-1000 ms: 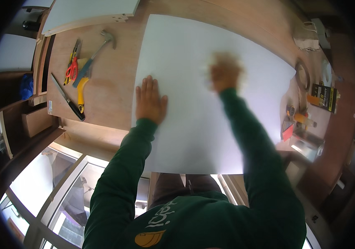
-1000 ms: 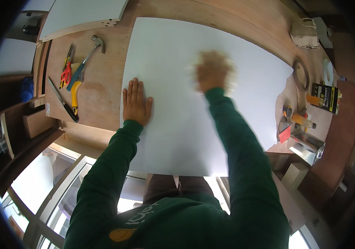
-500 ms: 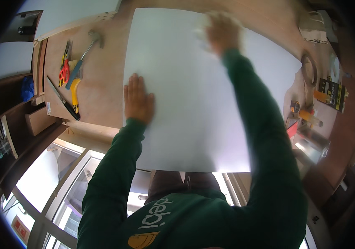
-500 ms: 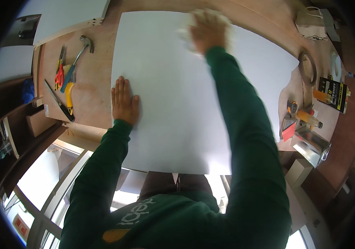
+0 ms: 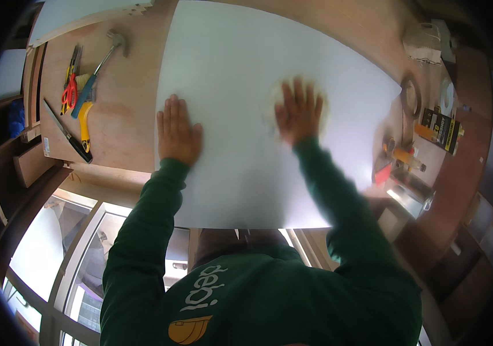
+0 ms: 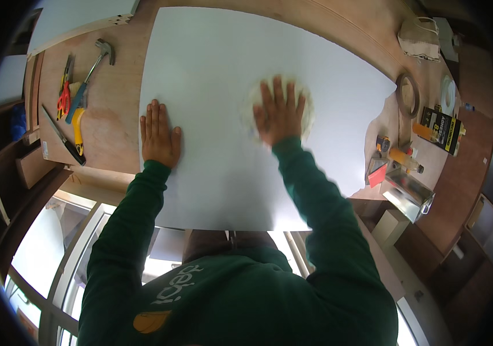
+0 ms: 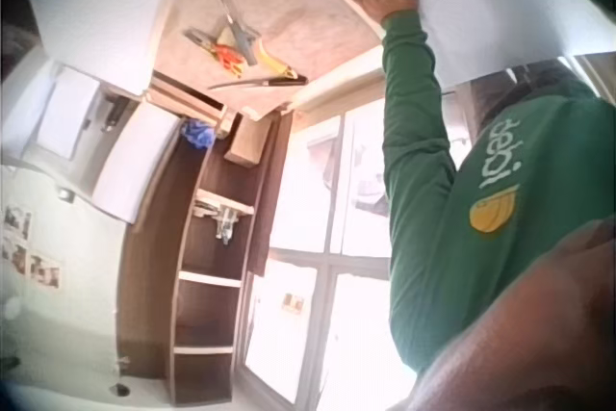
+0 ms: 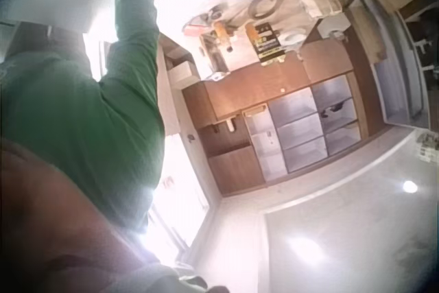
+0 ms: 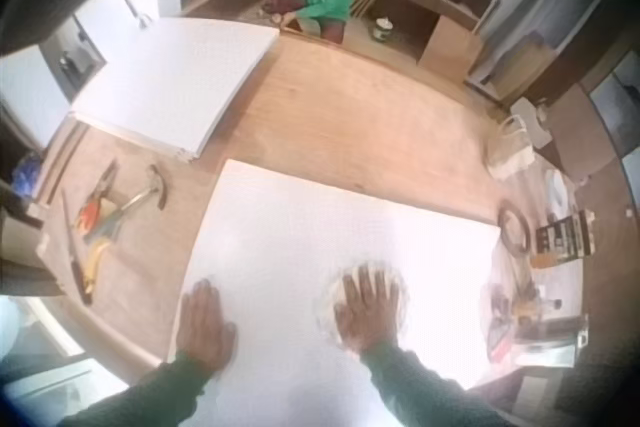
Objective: The person wipes the surface of a white panel with a cloth and then uses a handsaw to cut along the edge of the panel.
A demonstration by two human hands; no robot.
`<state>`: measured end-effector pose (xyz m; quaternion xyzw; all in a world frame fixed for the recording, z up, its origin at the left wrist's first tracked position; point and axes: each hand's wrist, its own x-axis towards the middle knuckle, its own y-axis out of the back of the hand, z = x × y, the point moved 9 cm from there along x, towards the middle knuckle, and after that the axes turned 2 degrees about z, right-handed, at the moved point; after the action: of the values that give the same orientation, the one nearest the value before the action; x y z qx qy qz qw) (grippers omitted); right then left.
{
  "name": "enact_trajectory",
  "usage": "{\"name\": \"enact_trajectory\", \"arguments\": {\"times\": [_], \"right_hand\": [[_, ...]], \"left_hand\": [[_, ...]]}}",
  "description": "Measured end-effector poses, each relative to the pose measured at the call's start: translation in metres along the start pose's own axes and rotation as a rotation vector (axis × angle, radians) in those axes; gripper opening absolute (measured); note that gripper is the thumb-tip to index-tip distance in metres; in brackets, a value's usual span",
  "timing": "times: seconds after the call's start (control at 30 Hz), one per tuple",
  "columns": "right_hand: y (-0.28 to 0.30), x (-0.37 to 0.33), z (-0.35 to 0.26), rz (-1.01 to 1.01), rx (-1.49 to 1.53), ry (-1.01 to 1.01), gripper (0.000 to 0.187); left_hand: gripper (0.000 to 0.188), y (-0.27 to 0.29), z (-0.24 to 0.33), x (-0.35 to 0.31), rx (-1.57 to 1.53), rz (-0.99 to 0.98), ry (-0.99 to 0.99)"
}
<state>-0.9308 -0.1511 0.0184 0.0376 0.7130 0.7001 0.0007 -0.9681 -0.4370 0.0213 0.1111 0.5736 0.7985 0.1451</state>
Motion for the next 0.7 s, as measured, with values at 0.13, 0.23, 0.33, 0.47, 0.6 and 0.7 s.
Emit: {"name": "enact_trajectory", "arguments": {"times": [0.13,0.23,0.33,0.47,0.6,0.7], "right_hand": [[-0.001,0.098,0.058,0.152,-0.058,-0.077,0.056],[0.001,0.112,0.071,0.215,-0.032,-0.121,0.056],[-0.002,0.096,0.06,0.23,-0.149,-0.205,0.057],[-0.006,-0.016,-0.1,-0.158,0.139,-0.044,0.059],[0.008,-0.121,-0.157,-0.365,0.321,0.141,0.057],[-0.001,-0.136,-0.087,-0.462,0.154,0.035,0.055]], "left_hand": [[0.066,0.001,0.005,0.004,0.017,0.002,-0.029],[0.065,0.0,0.003,0.004,0.001,0.022,-0.026],[0.065,0.002,0.014,0.01,0.022,0.063,-0.064],[0.066,0.001,0.004,0.004,0.045,0.067,-0.057],[0.065,-0.005,0.0,0.003,0.018,0.022,-0.021],[0.067,-0.001,0.001,0.001,0.046,0.033,-0.045]]}}
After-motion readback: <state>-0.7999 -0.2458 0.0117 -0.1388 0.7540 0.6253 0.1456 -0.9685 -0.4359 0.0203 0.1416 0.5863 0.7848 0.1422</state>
